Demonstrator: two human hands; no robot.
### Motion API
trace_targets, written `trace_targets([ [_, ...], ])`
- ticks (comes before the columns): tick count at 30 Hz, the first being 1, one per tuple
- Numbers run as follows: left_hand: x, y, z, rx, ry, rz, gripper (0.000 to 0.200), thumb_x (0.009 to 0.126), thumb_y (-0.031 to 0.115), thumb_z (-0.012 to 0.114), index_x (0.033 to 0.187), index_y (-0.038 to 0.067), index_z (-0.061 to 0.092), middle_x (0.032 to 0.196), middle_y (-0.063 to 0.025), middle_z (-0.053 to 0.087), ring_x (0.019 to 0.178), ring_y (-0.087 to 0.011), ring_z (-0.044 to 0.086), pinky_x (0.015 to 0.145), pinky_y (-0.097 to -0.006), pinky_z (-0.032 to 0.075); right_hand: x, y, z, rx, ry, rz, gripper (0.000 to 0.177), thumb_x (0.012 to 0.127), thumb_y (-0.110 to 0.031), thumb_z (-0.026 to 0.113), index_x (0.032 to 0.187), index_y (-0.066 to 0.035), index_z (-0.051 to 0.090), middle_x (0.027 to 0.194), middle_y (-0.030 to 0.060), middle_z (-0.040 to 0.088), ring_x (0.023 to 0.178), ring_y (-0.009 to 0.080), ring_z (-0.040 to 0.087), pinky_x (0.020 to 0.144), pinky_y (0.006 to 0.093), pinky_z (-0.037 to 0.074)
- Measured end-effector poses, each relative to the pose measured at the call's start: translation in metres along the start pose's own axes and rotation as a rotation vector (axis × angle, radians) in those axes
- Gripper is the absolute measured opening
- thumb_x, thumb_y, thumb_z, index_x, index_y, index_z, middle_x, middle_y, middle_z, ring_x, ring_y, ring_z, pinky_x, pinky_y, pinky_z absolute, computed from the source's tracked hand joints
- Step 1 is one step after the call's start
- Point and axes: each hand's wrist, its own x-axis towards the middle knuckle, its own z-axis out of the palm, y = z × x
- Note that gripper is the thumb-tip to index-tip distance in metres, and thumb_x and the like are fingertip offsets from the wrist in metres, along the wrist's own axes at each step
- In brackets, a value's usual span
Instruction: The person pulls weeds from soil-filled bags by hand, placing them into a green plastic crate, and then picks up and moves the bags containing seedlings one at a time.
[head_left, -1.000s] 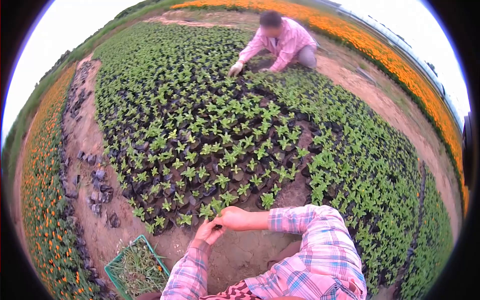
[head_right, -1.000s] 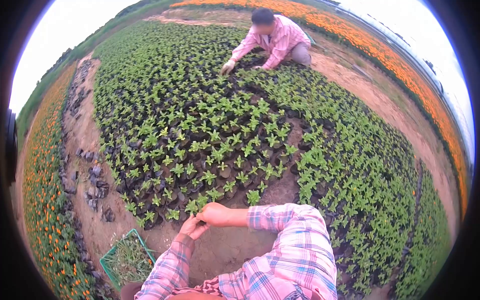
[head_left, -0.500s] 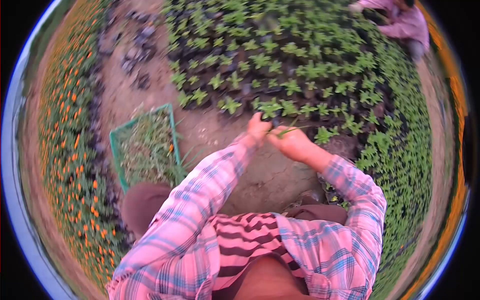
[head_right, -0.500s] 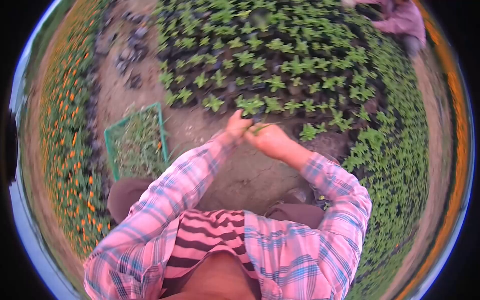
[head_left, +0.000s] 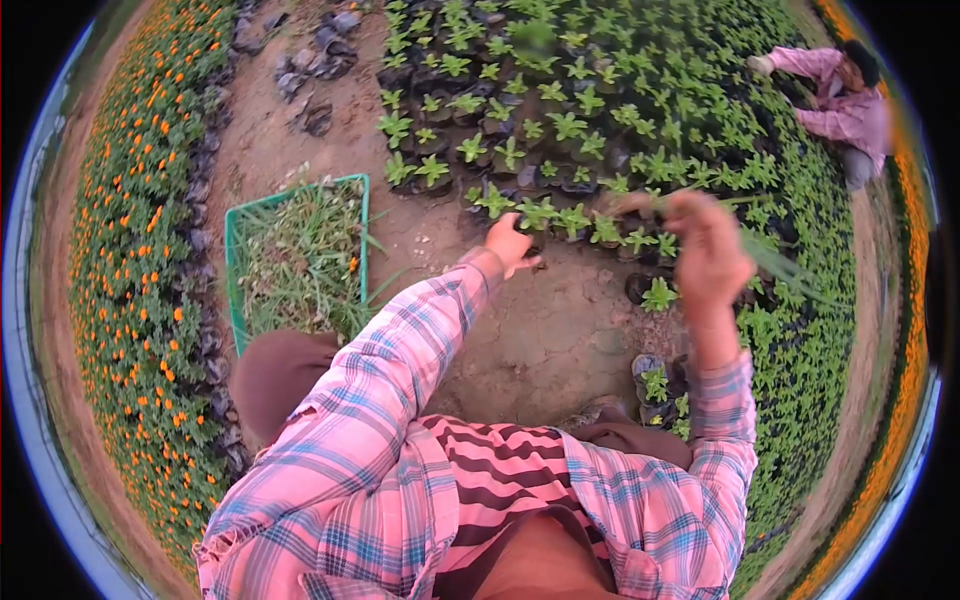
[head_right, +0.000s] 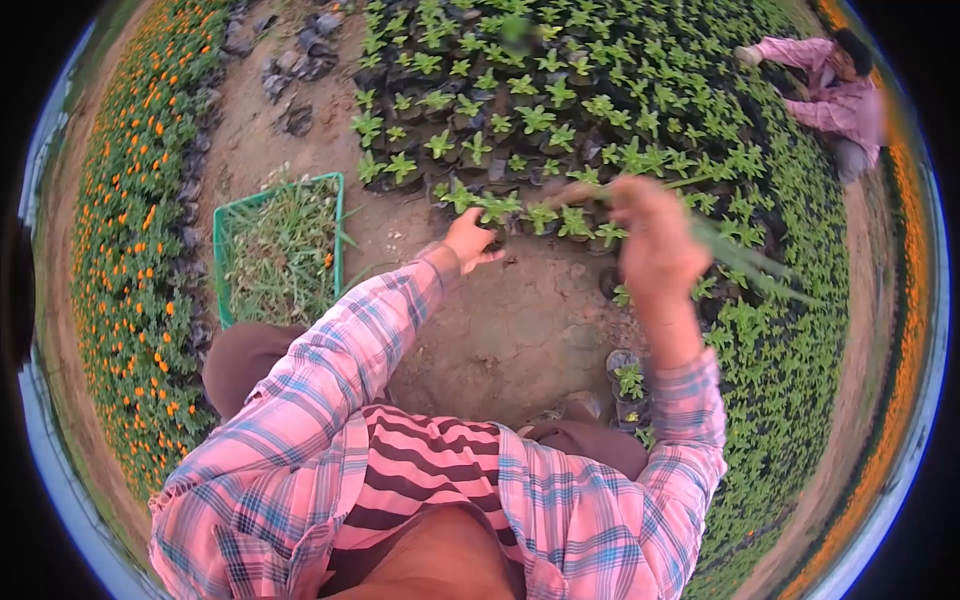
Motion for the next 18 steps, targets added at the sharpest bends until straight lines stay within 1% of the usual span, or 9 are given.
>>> trace_targets([
  [1, -0.002, 0.001, -0.005, 0.052, -0.101, -0.007, 0.048, 0.083, -0.003, 0.057, 0.127, 0.013, 0.046, 0.113, -0.0043, 0.054, 0.093, -0.0191, 0.058, 0.069, -0.0365, 0.057, 0.016, -0.008, -0.012, -0.141, -0.001, 0.099, 0.012, 0.091, -0.001, 0.056, 0.098, 0.001, 0.065, 0.092, 0.0094, 0.068, 0.072, 0.0122, 0.065, 0.06, 0.0219, 0.054],
  [3, -0.009, 0.007, -0.009, 0.224, -0.281, 0.031, 0.047, 0.082, -0.002, 0.059, 0.127, 0.011, 0.048, 0.109, -0.0044, 0.056, 0.09, -0.0177, 0.059, 0.069, -0.0355, 0.058, 0.033, -0.001, -0.02, 0.156, 0.154, 0.24, 0.015, 0.094, -0.002, 0.052, 0.107, 0.001, 0.06, 0.099, 0.0105, 0.066, 0.081, 0.0137, 0.064, 0.069, 0.0237, 0.054],
  [4, -0.014, 0.02, -0.012, 0.492, -0.322, 0.107, 0.046, 0.08, 0.003, 0.063, 0.125, 0.01, 0.051, 0.101, -0.0058, 0.059, 0.086, -0.0171, 0.061, 0.069, -0.033, 0.057, 0.04, 0.0, -0.023, 0.214, 0.2, 0.202, 0.017, 0.095, -0.003, 0.051, 0.11, 0.002, 0.058, 0.1, 0.0113, 0.065, 0.084, 0.0148, 0.064, 0.074, 0.0249, 0.054],
  [6, -0.026, 0.048, -0.02, 0.879, -0.401, 0.138, 0.047, 0.077, 0.008, 0.065, 0.122, 0.009, 0.052, 0.097, -0.0078, 0.061, 0.083, -0.0177, 0.063, 0.068, -0.0313, 0.056, 0.057, -0.009, -0.023, 0.127, 0.281, 0.177, 0.019, 0.096, -0.005, 0.05, 0.112, 0.004, 0.056, 0.099, 0.0126, 0.065, 0.084, 0.0159, 0.064, 0.076, 0.0258, 0.055],
  [9, -0.018, 0.084, -0.067, 1.39, -0.65, 0.428, 0.049, 0.075, 0.01, 0.064, 0.122, 0.011, 0.052, 0.101, -0.01, 0.063, 0.085, -0.0205, 0.064, 0.069, -0.0335, 0.056, 0.08, -0.024, -0.023, 0.155, 0.324, 0.188, 0.021, 0.097, -0.006, 0.048, 0.114, 0.006, 0.053, 0.101, 0.0153, 0.065, 0.086, 0.0183, 0.065, 0.077, 0.028, 0.055],
  [10, -0.035, 0.104, -0.086, 1.254, -0.653, 0.211, 0.049, 0.075, 0.01, 0.064, 0.122, 0.013, 0.052, 0.1, -0.0092, 0.064, 0.085, -0.02, 0.064, 0.069, -0.0332, 0.056, 0.088, -0.027, -0.023, 0.183, 0.332, 0.162, 0.022, 0.097, -0.005, 0.047, 0.114, 0.008, 0.052, 0.103, 0.017, 0.064, 0.086, 0.0194, 0.065, 0.078, 0.0289, 0.056],
  [13, -0.089, 0.142, -0.149, 1.164, -0.535, 0.017, 0.045, 0.079, 0.01, 0.061, 0.123, 0.016, 0.052, 0.098, -0.0051, 0.063, 0.083, -0.0124, 0.064, 0.065, -0.0284, 0.056, 0.115, -0.032, -0.019, 0.424, 0.238, 0.065, 0.022, 0.097, -0.004, 0.044, 0.115, 0.008, 0.049, 0.105, 0.0201, 0.063, 0.088, 0.0233, 0.066, 0.081, 0.0317, 0.056],
  [16, -0.127, 0.128, -0.206, 0.997, -0.43, 0.062, 0.045, 0.082, 0.012, 0.063, 0.125, 0.015, 0.051, 0.102, -0.0027, 0.06, 0.084, -0.012, 0.06, 0.066, -0.0283, 0.053, 0.141, -0.053, 0.018, 0.614, 0.164, 0.001, 0.021, 0.097, -0.003, 0.044, 0.113, 0.009, 0.05, 0.105, 0.0208, 0.063, 0.089, 0.0253, 0.066, 0.081, 0.0331, 0.056],
  [18, -0.133, 0.088, -0.228, 0.73, -0.388, 0.052, 0.046, 0.084, 0.013, 0.063, 0.128, 0.015, 0.049, 0.104, -0.0018, 0.059, 0.084, -0.0111, 0.058, 0.067, -0.0275, 0.052, 0.145, -0.086, 0.067, 0.845, 0.062, 0.005, 0.018, 0.096, -0.001, 0.044, 0.11, 0.006, 0.052, 0.104, 0.0204, 0.063, 0.089, 0.0258, 0.066, 0.08, 0.0332, 0.057],
])
